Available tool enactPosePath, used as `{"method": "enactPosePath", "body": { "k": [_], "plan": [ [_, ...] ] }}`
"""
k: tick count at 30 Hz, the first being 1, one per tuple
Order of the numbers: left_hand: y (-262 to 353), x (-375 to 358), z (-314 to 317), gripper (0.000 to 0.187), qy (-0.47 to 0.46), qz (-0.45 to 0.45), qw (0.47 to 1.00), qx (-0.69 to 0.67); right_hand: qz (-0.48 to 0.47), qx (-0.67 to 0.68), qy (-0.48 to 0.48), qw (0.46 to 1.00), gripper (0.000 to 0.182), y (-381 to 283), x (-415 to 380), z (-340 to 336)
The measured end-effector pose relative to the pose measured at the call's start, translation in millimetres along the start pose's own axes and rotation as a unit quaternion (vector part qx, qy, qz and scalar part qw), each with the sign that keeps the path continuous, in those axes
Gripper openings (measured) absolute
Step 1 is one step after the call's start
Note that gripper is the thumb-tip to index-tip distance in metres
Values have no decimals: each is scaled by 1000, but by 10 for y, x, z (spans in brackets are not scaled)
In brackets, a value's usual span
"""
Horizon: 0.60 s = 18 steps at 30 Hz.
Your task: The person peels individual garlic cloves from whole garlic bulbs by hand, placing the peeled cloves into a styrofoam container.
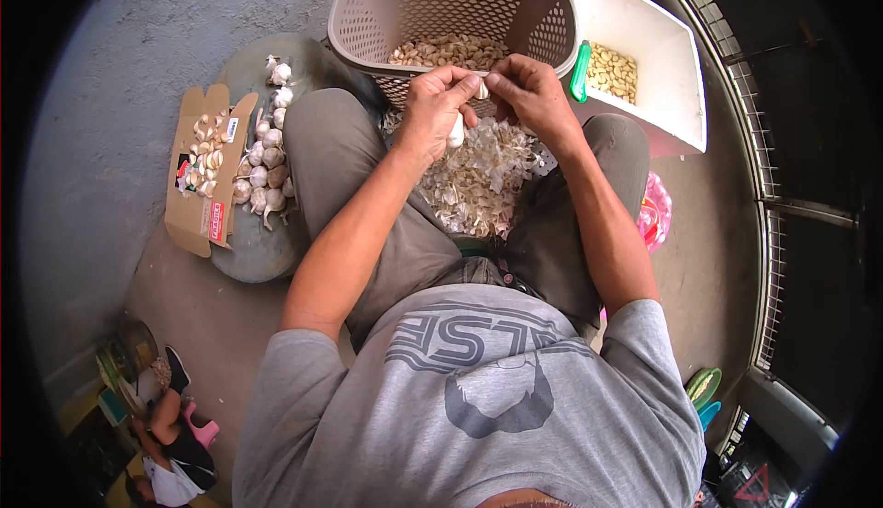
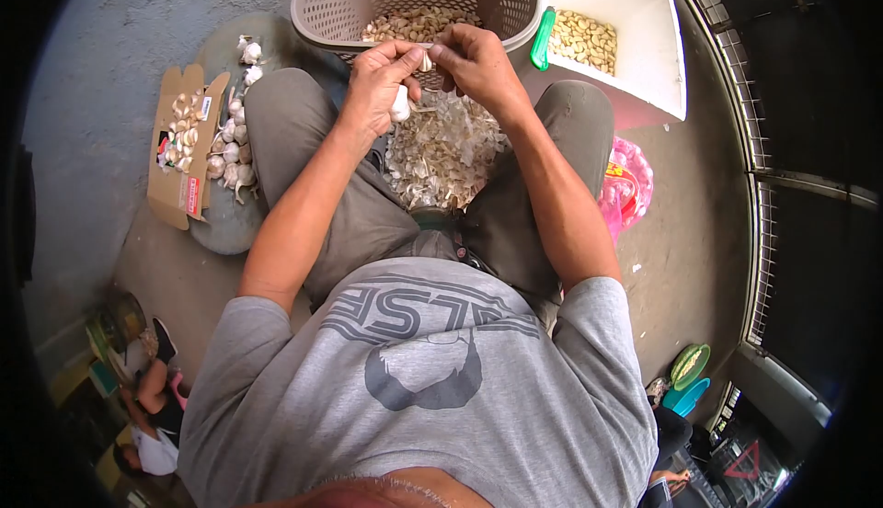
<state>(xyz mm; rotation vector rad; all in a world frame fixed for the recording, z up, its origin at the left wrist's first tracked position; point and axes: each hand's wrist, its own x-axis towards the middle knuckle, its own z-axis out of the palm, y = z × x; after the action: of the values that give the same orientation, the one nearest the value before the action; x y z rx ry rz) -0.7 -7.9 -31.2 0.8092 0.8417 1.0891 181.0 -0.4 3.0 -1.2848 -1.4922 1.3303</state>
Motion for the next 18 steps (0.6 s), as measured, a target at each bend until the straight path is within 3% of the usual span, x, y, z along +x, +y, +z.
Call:
{"method": "enactPosePath", "body": {
  "k": [2,5,8,11,12,15,18],
  "plan": [
    [5,2,6,19,0,0,1000,-12,-26,21,69,997,17,67,31,24],
    [15,3,-4,19,2,6,1000,-8,-158,-200,117,960,21,49,2,-41],
    [68,-3,13,18,4,6,1000,12,-2,-62,-17,998,26,71,10,-80],
    [64,-3,7,17,-2,0,1000,15,-74,-28,-24,997,30,-1,-65,88],
    [52,12,1,17,-3,-4,1000,10,-57,3,-30,998,31,-32,-79,115],
    [28,27,-35,17,-3,-28,999,-18,-119,-71,-3,990,27,-66,-112,142],
    [26,26,-47,17,-10,-41,999,-34,-73,-97,1,993,24,-100,-109,148]
  ]
}}
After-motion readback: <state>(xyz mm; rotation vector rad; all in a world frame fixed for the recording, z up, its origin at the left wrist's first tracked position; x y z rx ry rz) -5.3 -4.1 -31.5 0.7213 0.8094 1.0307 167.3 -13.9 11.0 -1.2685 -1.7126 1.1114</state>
